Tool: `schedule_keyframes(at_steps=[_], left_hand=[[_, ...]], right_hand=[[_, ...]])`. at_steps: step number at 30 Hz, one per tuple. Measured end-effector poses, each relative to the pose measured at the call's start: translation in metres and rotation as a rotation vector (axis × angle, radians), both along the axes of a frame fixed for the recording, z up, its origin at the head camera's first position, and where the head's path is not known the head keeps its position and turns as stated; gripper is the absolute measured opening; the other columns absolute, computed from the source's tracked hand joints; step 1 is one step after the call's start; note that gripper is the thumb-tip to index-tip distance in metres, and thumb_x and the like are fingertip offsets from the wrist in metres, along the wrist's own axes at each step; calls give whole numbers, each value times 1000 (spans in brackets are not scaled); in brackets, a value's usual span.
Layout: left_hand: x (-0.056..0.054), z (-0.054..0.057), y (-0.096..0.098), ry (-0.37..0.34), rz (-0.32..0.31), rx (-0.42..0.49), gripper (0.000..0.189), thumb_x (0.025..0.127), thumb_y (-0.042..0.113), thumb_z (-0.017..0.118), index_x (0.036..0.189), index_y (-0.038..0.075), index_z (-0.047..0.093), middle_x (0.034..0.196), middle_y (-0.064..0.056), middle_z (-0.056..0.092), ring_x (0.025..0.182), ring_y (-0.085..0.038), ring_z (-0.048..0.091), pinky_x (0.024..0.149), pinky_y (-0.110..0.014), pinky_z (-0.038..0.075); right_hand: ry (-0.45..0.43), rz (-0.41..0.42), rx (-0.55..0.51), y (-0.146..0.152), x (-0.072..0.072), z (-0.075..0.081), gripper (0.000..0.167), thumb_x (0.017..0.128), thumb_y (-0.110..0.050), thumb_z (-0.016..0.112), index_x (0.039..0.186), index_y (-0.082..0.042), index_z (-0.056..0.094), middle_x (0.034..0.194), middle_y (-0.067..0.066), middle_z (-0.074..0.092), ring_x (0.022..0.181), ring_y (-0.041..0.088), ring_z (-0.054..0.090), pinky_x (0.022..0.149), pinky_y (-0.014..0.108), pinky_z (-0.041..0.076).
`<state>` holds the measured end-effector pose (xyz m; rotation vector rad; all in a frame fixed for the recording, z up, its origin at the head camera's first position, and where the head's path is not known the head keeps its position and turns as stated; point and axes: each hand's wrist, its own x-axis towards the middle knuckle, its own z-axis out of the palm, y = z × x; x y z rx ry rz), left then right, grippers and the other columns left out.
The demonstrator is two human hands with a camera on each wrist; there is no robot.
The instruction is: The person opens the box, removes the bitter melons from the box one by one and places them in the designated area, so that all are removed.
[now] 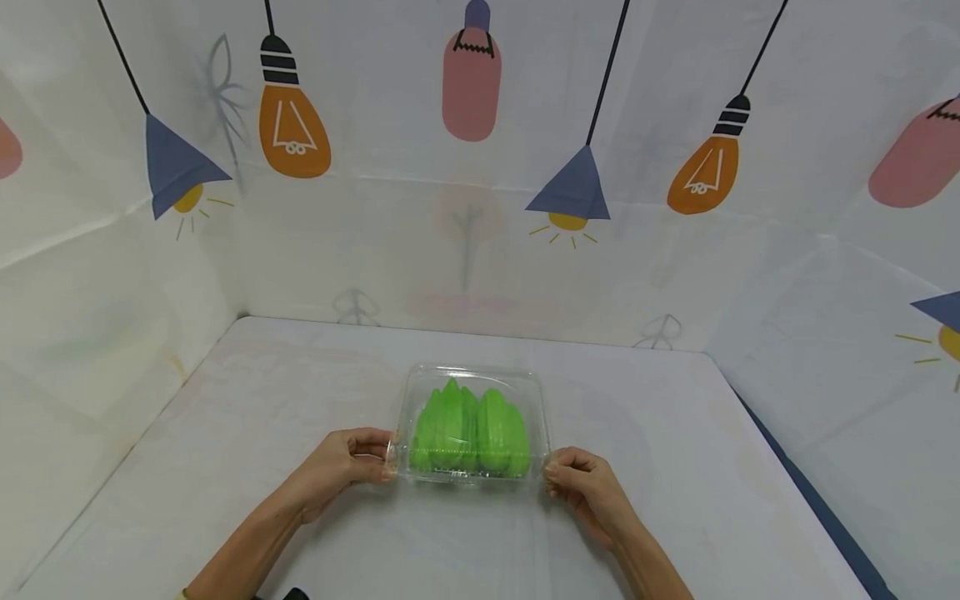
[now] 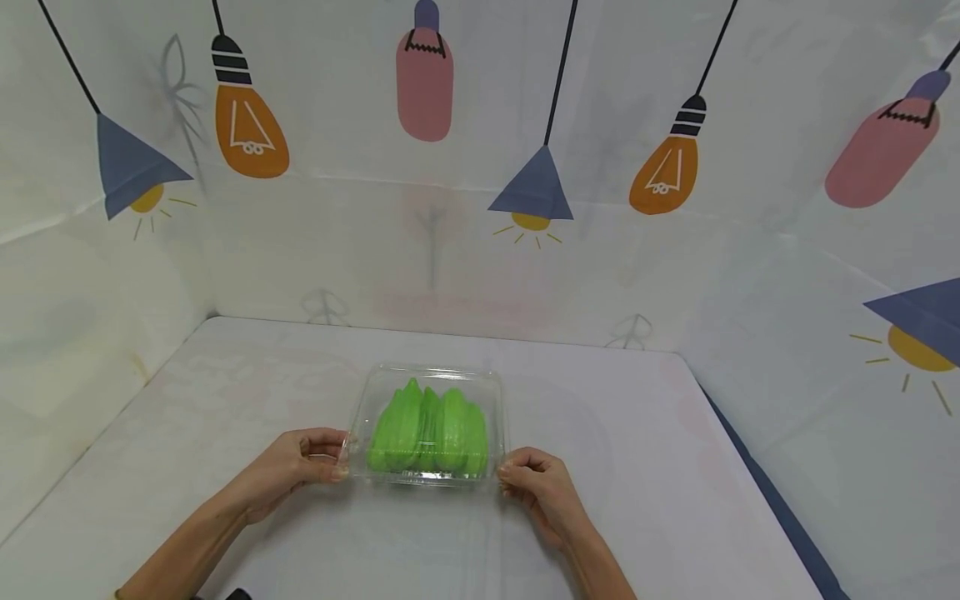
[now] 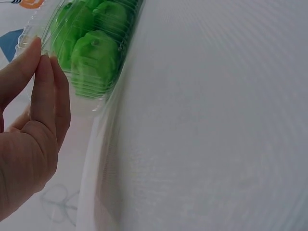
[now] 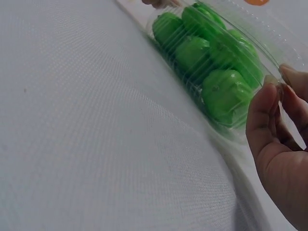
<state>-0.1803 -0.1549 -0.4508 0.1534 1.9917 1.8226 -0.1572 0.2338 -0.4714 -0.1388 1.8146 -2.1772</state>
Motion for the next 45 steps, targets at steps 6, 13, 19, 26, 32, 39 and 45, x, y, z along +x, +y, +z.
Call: schedule_keyframes(at_steps=[6,13,19,26,32,39,45], left_hand=[[2,1,3,8,17,-12,49,81,13,80,121,-10,62,108,-9,71,93,-14,66,81,-26,57],[3,1,2,12,22,-1,43,82,12,79,117,-9,65,102,-5,74,90,-11,67,80,-25,57],[2,2,1,24,2,-30,44,83,16,79,117,-9,65,104,-5,73,92,-11,65,80,-26,56],[3,3,-1,25,-12,-21,46,85,19,78,120,-9,64,111,-8,72,94,-9,66,80,-25,57],[3,4,-2,16,-28,8,49,87,19,76,124,-11,62,118,-12,71,96,-7,67,83,-24,57],[4,5,-2,18,-42,28,49,88,18,75,124,-12,61,120,-14,70,98,-7,67,84,-24,58],[4,6,-3,15,-52,35,49,89,18,74,125,-12,60,122,-16,68,99,-7,67,85,-24,58]], right_hand=[[29,10,-13,0,1,0,18,96,-5,60,81,-14,66,89,-5,60,75,9,59,70,23,53],[36,5,-11,-1,-1,-2,17,95,-5,60,81,-13,66,91,-5,61,76,8,60,69,22,53],[35,-2,-6,-1,-1,-1,17,95,-5,60,82,-13,67,89,-6,62,76,9,60,70,22,53],[36,-25,8,-3,0,5,14,95,-6,62,84,-13,68,86,-6,64,75,8,60,71,23,55],[54,-49,54,-3,2,8,9,95,-7,62,87,-8,66,87,-4,64,77,9,61,73,27,57],[62,-58,106,-4,3,12,8,96,-11,62,91,-5,64,87,-1,62,77,11,60,74,30,57],[61,-47,118,-5,5,14,8,96,-12,61,93,-4,61,88,1,61,76,11,60,73,29,56]])
